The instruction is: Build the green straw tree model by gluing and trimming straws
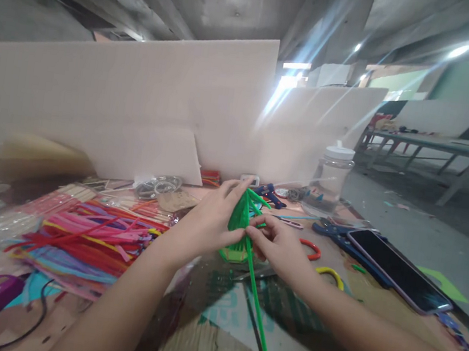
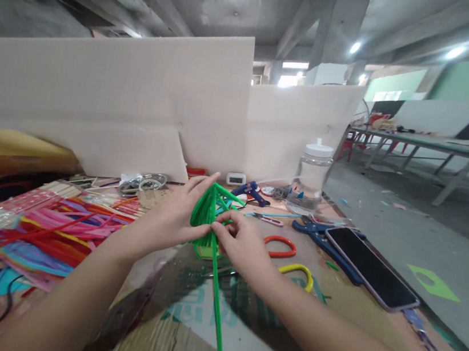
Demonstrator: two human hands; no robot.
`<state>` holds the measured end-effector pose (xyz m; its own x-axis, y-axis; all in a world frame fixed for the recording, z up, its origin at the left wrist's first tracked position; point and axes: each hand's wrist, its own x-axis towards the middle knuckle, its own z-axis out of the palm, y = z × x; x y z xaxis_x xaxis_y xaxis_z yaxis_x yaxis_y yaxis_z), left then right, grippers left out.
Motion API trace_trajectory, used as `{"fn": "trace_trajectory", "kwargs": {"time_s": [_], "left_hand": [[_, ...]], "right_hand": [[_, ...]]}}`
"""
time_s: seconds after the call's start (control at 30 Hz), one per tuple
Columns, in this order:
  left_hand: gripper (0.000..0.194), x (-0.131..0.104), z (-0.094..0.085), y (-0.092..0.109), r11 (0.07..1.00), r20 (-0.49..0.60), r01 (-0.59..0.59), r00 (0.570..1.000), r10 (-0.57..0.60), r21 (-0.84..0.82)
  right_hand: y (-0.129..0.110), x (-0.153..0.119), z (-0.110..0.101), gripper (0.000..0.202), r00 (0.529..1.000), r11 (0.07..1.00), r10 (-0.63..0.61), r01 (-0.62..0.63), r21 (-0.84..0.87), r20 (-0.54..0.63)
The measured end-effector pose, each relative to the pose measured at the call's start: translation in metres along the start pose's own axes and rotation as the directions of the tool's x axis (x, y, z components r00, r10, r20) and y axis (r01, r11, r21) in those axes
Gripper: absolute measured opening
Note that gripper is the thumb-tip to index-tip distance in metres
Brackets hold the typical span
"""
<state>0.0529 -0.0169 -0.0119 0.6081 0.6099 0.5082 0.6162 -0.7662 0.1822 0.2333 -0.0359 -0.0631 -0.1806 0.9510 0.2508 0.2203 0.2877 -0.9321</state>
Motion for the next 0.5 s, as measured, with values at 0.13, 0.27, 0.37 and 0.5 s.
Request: {"fn": "trace_trajectory", "kwargs": {"time_s": [0.13,0.27,0.37,0.5], "left_hand": [[0.086,0.0014,0.0,0.0022,0.999,-0.011,0.002,1.0,-0.002,0.037],[0.087,0.0032,0.0001,0.0044,0.998,-0.011,0.016,1.0,-0.015,0.067],[0.088,0.0032,-0.0008,0.0049,0.996,-0.001,0.034,0.999,-0.034,0.087],[0.089,0.0019,-0.0018,0.0025,0.994,-0.004,0.028,1.0,-0.028,0.107]], "right_hand": [[0.0015,0.001,0.0001,0.02,1.0,1.0,-0.017,0.018,0.02,-0.015],[0.0002,0.0029,0.0005,0.02,0.999,0.997,0.041,-0.041,0.065,-0.005],[0.0009,0.0047,-0.0004,0.02,0.997,0.995,0.079,-0.078,0.068,0.002],[0.0038,0.0062,-0.0038,0.022,0.995,0.994,0.086,-0.089,0.06,0.054]]}}
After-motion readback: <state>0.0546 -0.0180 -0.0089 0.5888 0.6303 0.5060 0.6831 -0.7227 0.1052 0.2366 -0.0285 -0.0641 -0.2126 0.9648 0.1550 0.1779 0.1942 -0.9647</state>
